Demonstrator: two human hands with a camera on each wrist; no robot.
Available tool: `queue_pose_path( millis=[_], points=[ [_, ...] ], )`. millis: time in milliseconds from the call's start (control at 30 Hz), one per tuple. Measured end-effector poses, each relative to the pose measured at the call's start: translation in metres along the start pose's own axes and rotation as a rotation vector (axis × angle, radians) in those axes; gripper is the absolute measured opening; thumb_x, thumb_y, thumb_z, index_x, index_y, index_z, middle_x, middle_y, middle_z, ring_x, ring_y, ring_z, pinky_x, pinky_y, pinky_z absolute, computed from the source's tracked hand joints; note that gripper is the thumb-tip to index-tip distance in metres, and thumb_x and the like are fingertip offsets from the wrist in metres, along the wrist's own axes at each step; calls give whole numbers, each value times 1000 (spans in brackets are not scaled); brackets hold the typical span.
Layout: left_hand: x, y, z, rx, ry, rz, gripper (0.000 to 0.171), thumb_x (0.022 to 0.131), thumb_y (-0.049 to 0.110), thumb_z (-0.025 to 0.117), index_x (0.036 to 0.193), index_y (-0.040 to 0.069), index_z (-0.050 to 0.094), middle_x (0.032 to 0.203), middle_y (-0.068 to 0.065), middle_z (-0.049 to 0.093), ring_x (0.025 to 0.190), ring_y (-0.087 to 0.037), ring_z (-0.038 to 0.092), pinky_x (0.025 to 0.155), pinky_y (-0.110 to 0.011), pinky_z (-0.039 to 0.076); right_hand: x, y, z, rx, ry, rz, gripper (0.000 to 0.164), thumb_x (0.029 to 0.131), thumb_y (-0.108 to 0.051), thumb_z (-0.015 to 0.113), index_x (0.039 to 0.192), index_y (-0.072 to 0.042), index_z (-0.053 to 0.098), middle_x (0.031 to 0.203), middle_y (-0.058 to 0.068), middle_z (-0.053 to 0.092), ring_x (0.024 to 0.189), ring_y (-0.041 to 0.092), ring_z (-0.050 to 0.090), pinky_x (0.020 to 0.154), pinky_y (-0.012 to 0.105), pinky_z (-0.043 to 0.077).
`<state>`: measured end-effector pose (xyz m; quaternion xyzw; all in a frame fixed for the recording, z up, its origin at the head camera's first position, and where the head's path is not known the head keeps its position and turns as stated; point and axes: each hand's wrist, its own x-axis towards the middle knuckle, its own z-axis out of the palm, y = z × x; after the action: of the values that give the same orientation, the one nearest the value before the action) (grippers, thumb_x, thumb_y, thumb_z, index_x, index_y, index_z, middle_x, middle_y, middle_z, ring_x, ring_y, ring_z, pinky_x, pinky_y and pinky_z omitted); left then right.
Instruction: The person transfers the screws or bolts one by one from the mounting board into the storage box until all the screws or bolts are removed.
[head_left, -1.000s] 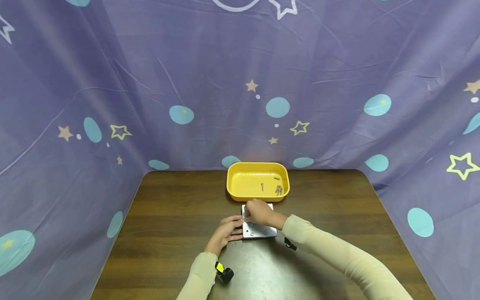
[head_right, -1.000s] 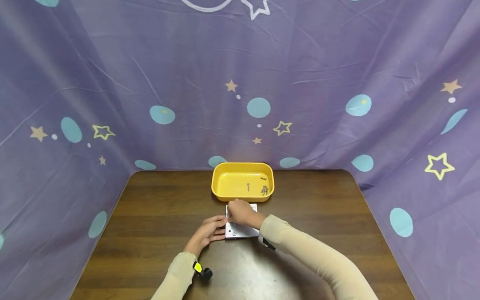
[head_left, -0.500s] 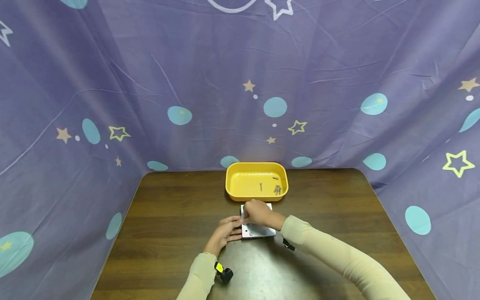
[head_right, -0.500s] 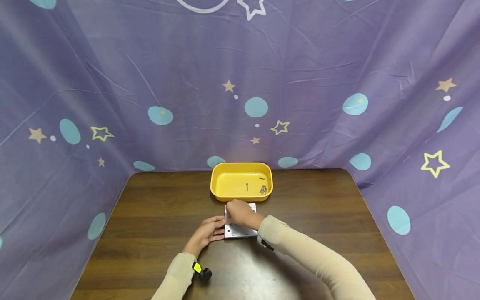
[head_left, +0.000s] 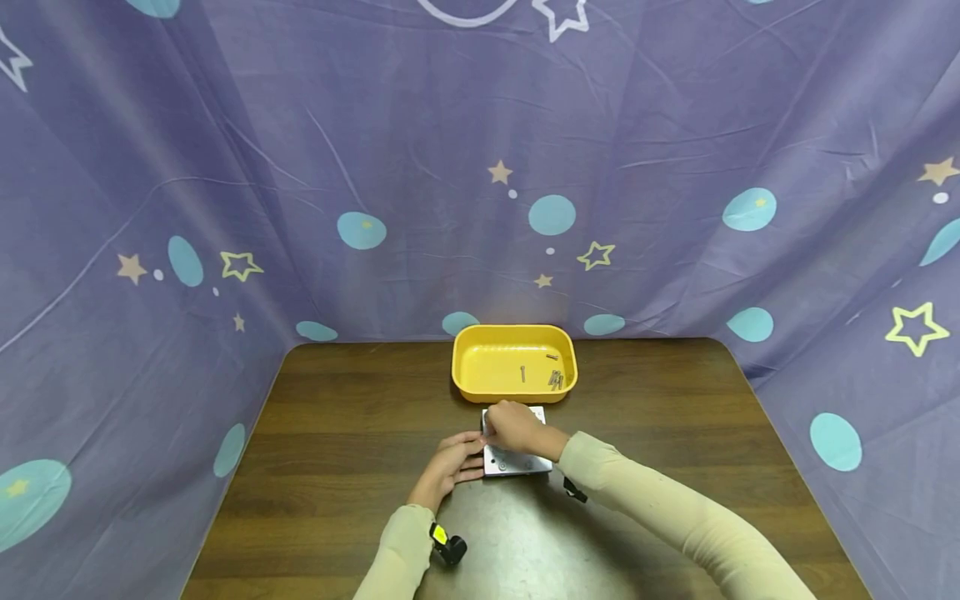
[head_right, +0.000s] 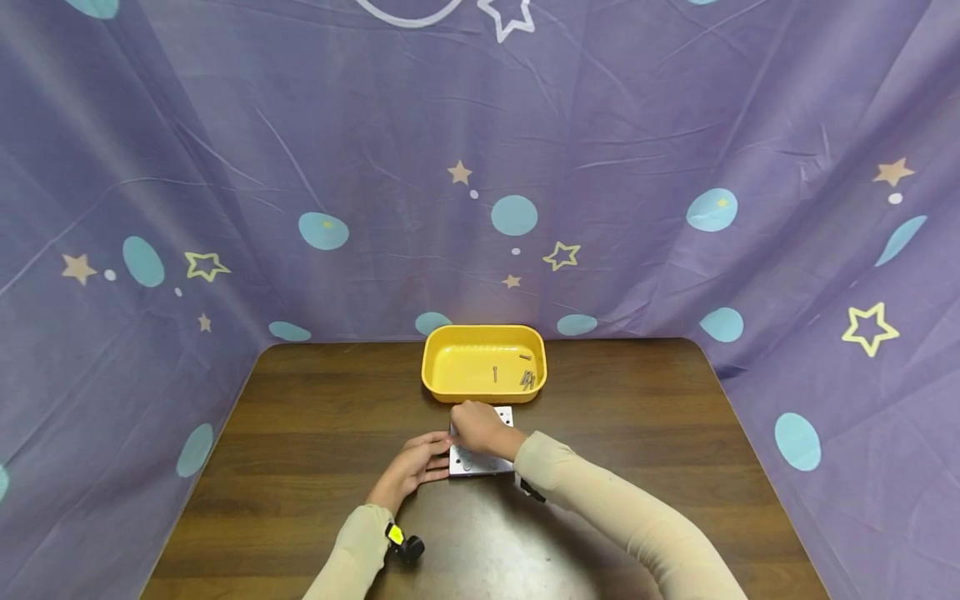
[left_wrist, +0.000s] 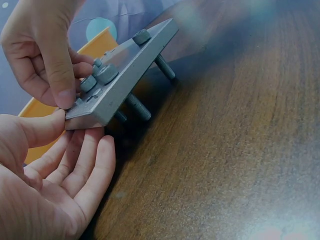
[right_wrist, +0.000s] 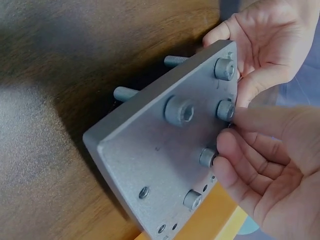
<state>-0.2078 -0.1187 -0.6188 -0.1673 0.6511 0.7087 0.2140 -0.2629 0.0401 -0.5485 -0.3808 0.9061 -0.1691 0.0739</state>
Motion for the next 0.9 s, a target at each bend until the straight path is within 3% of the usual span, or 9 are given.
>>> queue_pose_path(
  millis=[167, 400, 500, 700, 900],
  points=[
    [0, 1, 0, 8, 4, -6, 47, 101, 16, 61, 141, -6, 51, 120, -17, 68, 91, -20, 68, 87, -46, 63, 0, 0, 0, 27, 0, -47, 35, 79, -1, 78, 57, -14, 55, 54, -12, 41, 49, 2, 31, 43, 17, 21],
    [2, -2, 0, 6, 2, -4, 48, 100, 16, 62, 142, -7, 50, 116, -15, 68, 90, -20, 68, 88, -46, 63, 0, 3, 3, 52, 2, -47, 12, 72, -1, 79, 75, -10, 71, 67, -2, 66, 57, 5, 51, 50, 19, 41],
    [2, -2, 0, 3, 6, -5, 48, 101, 17, 62, 141, -6, 51, 115, -14, 68, 90, -20, 68, 88, -47, 62, -1, 4, 3, 78, -4, -37, 12, 74, -3, 79, 80, -9, 72, 70, -1, 67, 61, 6, 55, 53, 20, 46],
    [1, 0, 0, -9, 9, -2, 46, 100, 20, 65, 138, -3, 56, 111, -9, 69, 90, -20, 68, 86, -43, 63, -1, 7, 3, 114, -29, -7, 13, 77, -6, 81, 82, -9, 70, 67, -5, 59, 59, 4, 47, 51, 19, 39],
    [2, -1, 0, -9, 3, 3, 43, 99, 19, 65, 135, -3, 58, 108, -8, 68, 88, -18, 68, 85, -41, 63, 0, 8, -1, 130, -39, -21, 11, 78, -6, 80, 81, -8, 70, 68, -4, 61, 60, 5, 49, 53, 19, 42]
  ],
)
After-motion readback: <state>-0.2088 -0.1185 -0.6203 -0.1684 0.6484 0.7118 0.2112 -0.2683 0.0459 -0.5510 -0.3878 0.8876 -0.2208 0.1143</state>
